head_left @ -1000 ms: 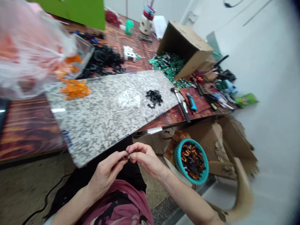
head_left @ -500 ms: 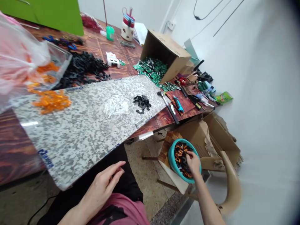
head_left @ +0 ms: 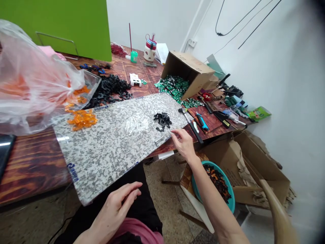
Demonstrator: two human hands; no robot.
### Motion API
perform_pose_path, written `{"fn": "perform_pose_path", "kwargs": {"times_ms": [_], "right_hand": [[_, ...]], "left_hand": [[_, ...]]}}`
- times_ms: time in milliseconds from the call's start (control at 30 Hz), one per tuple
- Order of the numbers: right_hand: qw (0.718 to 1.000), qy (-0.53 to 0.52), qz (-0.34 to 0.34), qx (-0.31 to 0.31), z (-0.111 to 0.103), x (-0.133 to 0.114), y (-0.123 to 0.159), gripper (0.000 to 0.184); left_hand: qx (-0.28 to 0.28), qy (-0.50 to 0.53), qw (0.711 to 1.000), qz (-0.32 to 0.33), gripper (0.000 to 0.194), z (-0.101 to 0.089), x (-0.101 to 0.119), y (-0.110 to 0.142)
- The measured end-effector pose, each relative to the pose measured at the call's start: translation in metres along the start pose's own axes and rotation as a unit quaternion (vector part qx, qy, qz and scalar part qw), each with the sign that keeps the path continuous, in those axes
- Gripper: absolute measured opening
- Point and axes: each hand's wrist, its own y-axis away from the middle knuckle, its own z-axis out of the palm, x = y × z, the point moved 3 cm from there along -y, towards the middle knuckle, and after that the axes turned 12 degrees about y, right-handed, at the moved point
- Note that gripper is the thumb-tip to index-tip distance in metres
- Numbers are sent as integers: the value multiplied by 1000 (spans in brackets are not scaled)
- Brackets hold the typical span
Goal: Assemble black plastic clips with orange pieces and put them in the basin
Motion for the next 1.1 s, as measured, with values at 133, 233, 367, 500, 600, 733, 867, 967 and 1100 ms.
{"fn": "perform_pose_path", "kwargs": {"times_ms": [133,233,367,500,600,733,867,967,1100], "right_hand": [[998,-12,-44,-36,25,-36,-36,17],[998,-27,-33,-44,33,-43,-48,8],[994,-95,-21,-46,20,-53,-41,15],[974,-209,-14,-87,-4,-82,-4,32],[904,-382,15,-192,-8,-109,32,29],[830,-476,36,-288,1,-131,61,27],[862,-411,-48,-293,12,-132,48,26],[931,-258,-150,-210,20,-130,15,24],[959,-57,-229,-156,37,-138,-24,11]], "left_hand": [[20,26,999,-30,28,-6,2,5],[32,61,997,-44,28,-10,4,9],[41,142,987,-58,32,-14,10,7],[54,239,968,-62,39,-17,18,-3],[61,299,951,-49,45,-17,24,-11],[121,306,943,-39,40,-21,27,-14],[177,296,937,-53,34,-28,24,-10],[202,291,934,-51,31,-32,22,-6],[215,251,943,-41,33,-36,22,-2]]}}
